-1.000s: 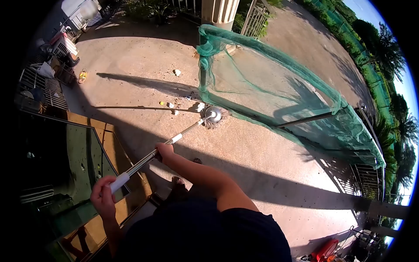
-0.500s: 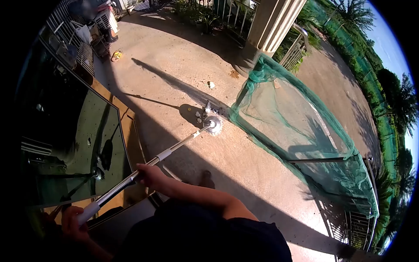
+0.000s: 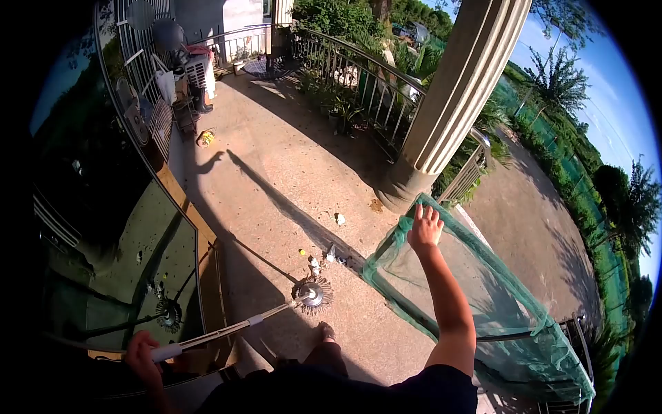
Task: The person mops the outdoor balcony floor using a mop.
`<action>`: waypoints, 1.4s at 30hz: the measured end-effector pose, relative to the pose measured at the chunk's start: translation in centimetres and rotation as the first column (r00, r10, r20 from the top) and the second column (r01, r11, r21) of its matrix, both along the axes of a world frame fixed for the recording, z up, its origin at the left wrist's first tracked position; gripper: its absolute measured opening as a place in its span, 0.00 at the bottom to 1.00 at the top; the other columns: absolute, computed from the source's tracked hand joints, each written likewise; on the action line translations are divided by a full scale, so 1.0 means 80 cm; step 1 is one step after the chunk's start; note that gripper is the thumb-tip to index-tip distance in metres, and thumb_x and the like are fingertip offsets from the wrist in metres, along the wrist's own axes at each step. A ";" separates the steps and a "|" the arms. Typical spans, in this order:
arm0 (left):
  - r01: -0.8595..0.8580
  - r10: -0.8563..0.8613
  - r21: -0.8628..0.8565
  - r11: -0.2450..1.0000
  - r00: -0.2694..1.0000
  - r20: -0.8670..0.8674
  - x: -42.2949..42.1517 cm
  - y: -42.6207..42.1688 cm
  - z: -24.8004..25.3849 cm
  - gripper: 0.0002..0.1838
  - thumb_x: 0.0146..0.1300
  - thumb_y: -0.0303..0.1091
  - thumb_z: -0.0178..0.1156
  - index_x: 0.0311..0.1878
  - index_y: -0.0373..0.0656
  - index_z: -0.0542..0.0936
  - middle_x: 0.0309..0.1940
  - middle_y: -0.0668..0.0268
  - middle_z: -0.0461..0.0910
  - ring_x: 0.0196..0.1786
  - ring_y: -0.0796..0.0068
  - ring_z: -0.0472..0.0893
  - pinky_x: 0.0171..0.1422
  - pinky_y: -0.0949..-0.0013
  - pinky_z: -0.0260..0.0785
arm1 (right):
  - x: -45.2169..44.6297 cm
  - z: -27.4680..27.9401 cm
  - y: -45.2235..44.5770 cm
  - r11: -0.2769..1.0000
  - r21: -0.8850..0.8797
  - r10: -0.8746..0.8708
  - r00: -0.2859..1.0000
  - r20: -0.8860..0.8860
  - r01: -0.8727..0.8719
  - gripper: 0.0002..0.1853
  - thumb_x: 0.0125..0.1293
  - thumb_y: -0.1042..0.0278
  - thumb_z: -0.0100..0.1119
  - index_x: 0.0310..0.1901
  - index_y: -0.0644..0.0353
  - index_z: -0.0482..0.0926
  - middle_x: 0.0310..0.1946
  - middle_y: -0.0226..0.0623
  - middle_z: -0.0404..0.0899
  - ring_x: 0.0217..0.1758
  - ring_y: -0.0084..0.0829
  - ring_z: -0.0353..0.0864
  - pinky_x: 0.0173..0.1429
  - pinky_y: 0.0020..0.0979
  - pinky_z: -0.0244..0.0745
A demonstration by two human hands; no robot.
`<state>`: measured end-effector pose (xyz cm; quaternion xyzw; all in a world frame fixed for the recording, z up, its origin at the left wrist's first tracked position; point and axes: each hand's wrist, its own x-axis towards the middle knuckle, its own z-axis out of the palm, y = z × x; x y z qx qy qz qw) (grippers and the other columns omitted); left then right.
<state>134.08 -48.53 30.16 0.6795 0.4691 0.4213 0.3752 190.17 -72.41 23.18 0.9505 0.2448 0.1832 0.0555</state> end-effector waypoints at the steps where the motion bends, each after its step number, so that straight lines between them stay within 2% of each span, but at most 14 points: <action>1: 0.025 -0.023 0.045 0.999 0.999 -0.033 0.020 0.006 0.012 0.12 0.51 0.25 0.41 0.35 0.32 0.72 0.20 0.63 0.70 0.24 0.77 0.69 0.30 0.74 0.61 | 0.051 -0.012 -0.026 0.996 -0.066 -0.066 0.997 0.037 0.068 0.35 0.37 0.69 0.59 0.52 0.56 0.57 0.50 0.41 0.61 0.52 0.39 0.60 0.51 0.41 0.57; 2: 0.057 -0.056 0.109 0.992 0.998 -0.014 0.042 0.010 0.025 0.12 0.51 0.24 0.41 0.35 0.32 0.72 0.19 0.63 0.70 0.23 0.77 0.69 0.30 0.75 0.61 | 0.084 -0.011 -0.043 0.974 -0.141 -0.199 0.970 -0.142 0.179 0.33 0.39 0.69 0.57 0.52 0.58 0.57 0.50 0.42 0.62 0.54 0.40 0.60 0.52 0.41 0.56; 3: 0.032 -0.034 0.124 0.992 0.999 0.012 0.061 0.014 0.032 0.12 0.51 0.24 0.41 0.35 0.32 0.72 0.19 0.63 0.70 0.23 0.77 0.69 0.30 0.75 0.61 | 0.100 -0.008 -0.056 0.946 -0.222 -0.278 0.945 -0.171 0.237 0.26 0.42 0.67 0.55 0.47 0.59 0.62 0.45 0.43 0.68 0.51 0.41 0.64 0.52 0.41 0.57; 5: 0.111 -0.114 0.099 0.989 0.993 0.033 0.093 0.021 0.042 0.11 0.50 0.22 0.41 0.34 0.32 0.72 0.18 0.63 0.70 0.23 0.77 0.69 0.29 0.75 0.61 | 0.127 -0.011 -0.076 0.960 -0.153 -0.271 0.915 -0.299 0.234 0.16 0.48 0.70 0.48 0.42 0.58 0.66 0.38 0.41 0.73 0.44 0.39 0.72 0.47 0.37 0.63; 7: 0.159 -0.164 0.151 0.976 0.986 0.019 0.115 0.029 0.054 0.10 0.51 0.23 0.41 0.34 0.32 0.72 0.17 0.63 0.70 0.22 0.78 0.69 0.28 0.76 0.60 | 0.127 -0.025 -0.084 0.970 -0.089 -0.240 0.938 -0.249 0.225 0.10 0.49 0.69 0.48 0.36 0.57 0.68 0.33 0.41 0.75 0.38 0.38 0.75 0.40 0.37 0.68; 9: 0.175 -0.169 0.190 0.966 0.985 -0.043 0.128 0.040 0.058 0.10 0.52 0.23 0.42 0.34 0.32 0.72 0.17 0.64 0.70 0.21 0.78 0.68 0.27 0.76 0.59 | 0.107 -0.017 -0.084 0.978 -0.098 -0.203 0.944 -0.259 0.184 0.10 0.48 0.70 0.47 0.36 0.57 0.69 0.32 0.42 0.75 0.37 0.39 0.75 0.37 0.37 0.69; 11: 0.140 -0.134 0.121 0.983 0.989 -0.061 0.136 0.042 0.074 0.11 0.53 0.24 0.42 0.35 0.32 0.72 0.17 0.65 0.69 0.22 0.79 0.68 0.28 0.77 0.60 | 0.069 -0.012 -0.086 0.990 -0.088 -0.134 0.942 -0.307 0.112 0.11 0.47 0.70 0.47 0.36 0.57 0.68 0.31 0.42 0.75 0.36 0.39 0.75 0.38 0.38 0.69; 13: 0.151 -0.150 0.107 0.983 0.988 -0.018 0.120 0.072 0.046 0.11 0.52 0.25 0.41 0.36 0.33 0.73 0.16 0.66 0.69 0.22 0.79 0.68 0.29 0.77 0.60 | 0.024 -0.021 -0.093 0.995 -0.097 -0.064 0.951 -0.302 0.037 0.12 0.46 0.70 0.46 0.36 0.58 0.68 0.30 0.42 0.75 0.33 0.40 0.76 0.38 0.38 0.68; 19: 0.260 -0.251 0.130 0.957 0.965 -0.078 0.105 0.075 0.043 0.11 0.54 0.26 0.42 0.37 0.34 0.73 0.17 0.65 0.69 0.22 0.79 0.68 0.28 0.77 0.61 | -0.180 -0.018 -0.105 0.998 -0.019 0.047 0.953 -0.301 -0.056 0.10 0.44 0.67 0.47 0.31 0.58 0.68 0.26 0.42 0.74 0.31 0.41 0.75 0.37 0.41 0.67; 22: 0.358 -0.329 0.337 0.871 0.934 -0.141 0.108 0.062 0.041 0.09 0.54 0.29 0.49 0.35 0.34 0.73 0.18 0.61 0.71 0.22 0.77 0.70 0.28 0.73 0.63 | -0.286 -0.018 -0.115 0.997 -0.036 0.054 0.941 -0.333 -0.070 0.08 0.44 0.68 0.48 0.29 0.58 0.68 0.25 0.41 0.74 0.31 0.40 0.74 0.37 0.40 0.66; 25: 0.440 -0.356 0.431 0.788 0.896 -0.266 0.115 0.036 0.068 0.07 0.52 0.30 0.52 0.33 0.37 0.74 0.16 0.63 0.70 0.20 0.71 0.71 0.26 0.71 0.63 | -0.381 -0.011 -0.126 0.994 -0.002 0.101 0.930 -0.352 -0.109 0.06 0.44 0.68 0.48 0.26 0.56 0.68 0.22 0.37 0.72 0.28 0.38 0.74 0.34 0.39 0.66; 33: 0.496 -0.376 0.403 0.769 0.861 -0.341 0.079 0.033 0.048 0.07 0.52 0.32 0.51 0.33 0.41 0.75 0.19 0.62 0.74 0.23 0.67 0.74 0.27 0.68 0.64 | -0.588 0.012 -0.156 0.984 -0.051 0.122 0.858 -0.499 -0.170 0.05 0.46 0.69 0.47 0.27 0.56 0.67 0.22 0.36 0.72 0.29 0.36 0.74 0.35 0.37 0.65; 38: 0.422 -0.342 0.304 0.854 0.896 -0.284 0.014 0.013 0.010 0.08 0.54 0.32 0.51 0.33 0.39 0.75 0.27 0.58 0.76 0.30 0.65 0.76 0.34 0.69 0.66 | -0.641 0.010 -0.169 0.982 -0.042 0.134 0.832 -0.538 -0.185 0.09 0.42 0.67 0.50 0.28 0.56 0.67 0.24 0.37 0.70 0.29 0.38 0.73 0.34 0.38 0.64; 42: 0.509 -0.409 0.167 0.844 0.813 -0.413 -0.076 -0.025 -0.003 0.08 0.53 0.31 0.52 0.33 0.38 0.75 0.29 0.58 0.75 0.32 0.60 0.75 0.36 0.68 0.66 | -0.638 0.048 -0.169 0.982 0.023 0.151 0.703 -0.695 -0.188 0.18 0.43 0.56 0.56 0.35 0.58 0.68 0.31 0.41 0.71 0.37 0.41 0.71 0.42 0.38 0.63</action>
